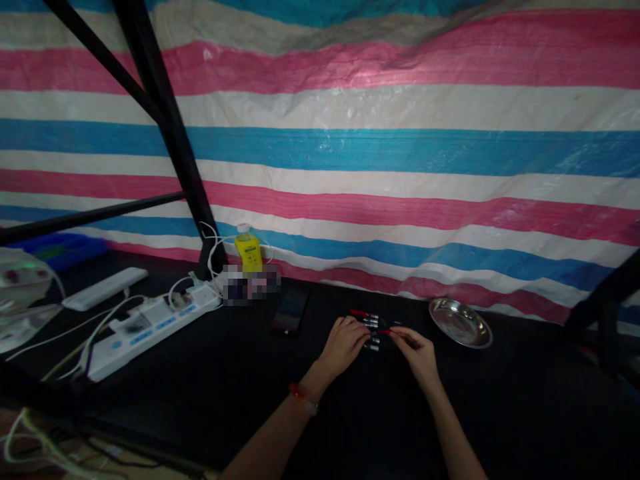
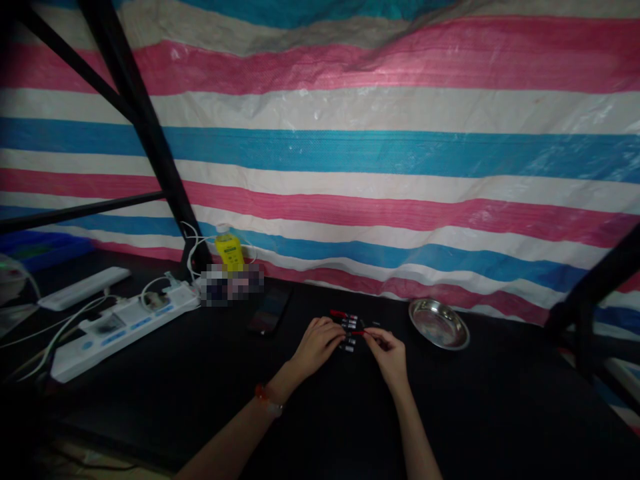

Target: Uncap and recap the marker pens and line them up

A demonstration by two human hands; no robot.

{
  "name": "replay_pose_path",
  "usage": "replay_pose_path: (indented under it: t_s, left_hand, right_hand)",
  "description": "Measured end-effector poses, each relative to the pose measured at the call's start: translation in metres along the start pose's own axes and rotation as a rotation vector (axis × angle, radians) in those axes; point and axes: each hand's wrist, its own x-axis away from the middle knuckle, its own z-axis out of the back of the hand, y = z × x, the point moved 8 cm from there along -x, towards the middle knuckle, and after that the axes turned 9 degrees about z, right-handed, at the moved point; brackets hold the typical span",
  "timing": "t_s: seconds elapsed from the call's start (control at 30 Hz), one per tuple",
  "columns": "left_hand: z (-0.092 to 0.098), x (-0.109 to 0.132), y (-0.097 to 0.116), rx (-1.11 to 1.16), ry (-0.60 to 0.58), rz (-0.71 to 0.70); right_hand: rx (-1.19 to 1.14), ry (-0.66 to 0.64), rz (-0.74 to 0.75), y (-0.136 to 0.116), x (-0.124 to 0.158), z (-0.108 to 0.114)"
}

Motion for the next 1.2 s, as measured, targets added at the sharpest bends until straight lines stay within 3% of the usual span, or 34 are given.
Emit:
replay_pose_path:
  t_s: [0.4, 0.63, 1.2]
  left_hand:
    - [-0.002, 0.000, -0.001, -0.001, -0.005, -0.006]
    - [-0.003, 0.000, 0.000, -0.020, 0.006, -0.026]
    - [-0.002, 0.000, 0.007, -0.046, 0.010, -0.056]
  right_hand:
    - [0.134, -0.016, 0.115, -0.015, 0.002, -0.002]
    - [0.226, -0.079, 0.180, -0.017, 0.008, -0.017]
    - [0.027, -0.006, 0.027, -0.004, 0.018, -0.036]
